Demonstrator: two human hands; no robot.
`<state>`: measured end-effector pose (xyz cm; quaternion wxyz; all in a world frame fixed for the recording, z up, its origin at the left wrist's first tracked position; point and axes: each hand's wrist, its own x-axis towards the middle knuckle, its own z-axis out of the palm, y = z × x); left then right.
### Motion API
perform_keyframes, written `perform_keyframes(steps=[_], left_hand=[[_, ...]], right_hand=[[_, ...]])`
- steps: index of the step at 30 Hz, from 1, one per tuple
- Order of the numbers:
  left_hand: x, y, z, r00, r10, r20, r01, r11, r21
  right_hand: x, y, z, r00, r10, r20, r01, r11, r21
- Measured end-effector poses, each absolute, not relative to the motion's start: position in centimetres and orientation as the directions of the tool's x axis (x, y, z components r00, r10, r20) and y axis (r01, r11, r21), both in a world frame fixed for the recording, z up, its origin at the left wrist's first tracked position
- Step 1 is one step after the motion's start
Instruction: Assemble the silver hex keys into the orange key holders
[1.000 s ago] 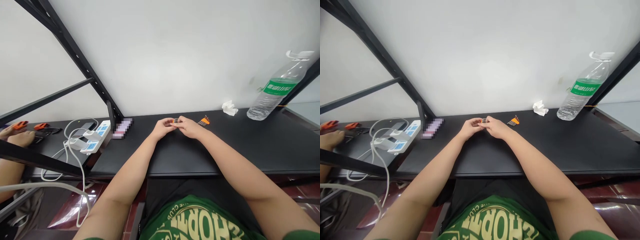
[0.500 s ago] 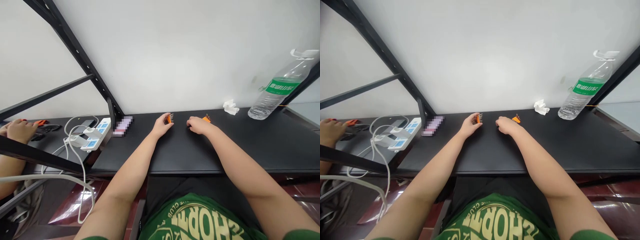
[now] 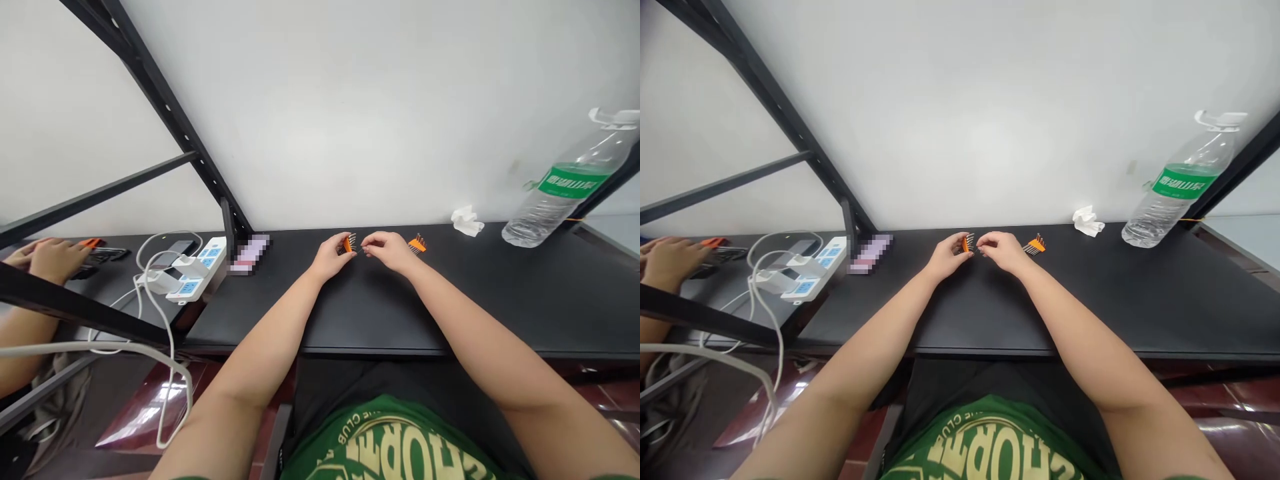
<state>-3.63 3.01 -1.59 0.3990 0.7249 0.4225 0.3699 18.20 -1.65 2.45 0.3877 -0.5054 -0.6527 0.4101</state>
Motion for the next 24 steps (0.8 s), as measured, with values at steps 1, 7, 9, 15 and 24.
perform_keyframes(steps=[1, 7, 9, 15, 24], left_hand=[[-3.58, 2.99, -1.63, 0.381, 0.903, 0.197, 0.31, -0.326, 0.893], [-3.36, 2.67, -1.39, 0.423, 0.885, 0.194, 0.237, -0.314, 0.919], [-3.27, 2.59, -1.32, 0.427, 0.885, 0.186, 0.225, -0.304, 0.926], [-3.16, 2.52, -1.26, 0.434, 0.883, 0.178, 0.22, -0.295, 0.93], [-3.26, 2.39, -1.11, 0.428, 0.885, 0.182, 0.256, -0.312, 0.915]], right_hand=[[18.04, -1.71, 2.34, -0.167, 0.979, 0.115, 0.283, 0.159, -0.946], [17.76, -1.67, 1.94, -0.142, 0.908, 0.393, 0.29, 0.418, -0.861], [17.86, -1.59, 1.9, -0.178, 0.88, 0.44, 0.337, 0.475, -0.813], [17.87, -1.62, 1.75, -0.146, 0.865, 0.481, 0.311, 0.501, -0.808], [17.49, -1.81, 1.78, -0.156, 0.838, 0.522, 0.332, 0.542, -0.772]])
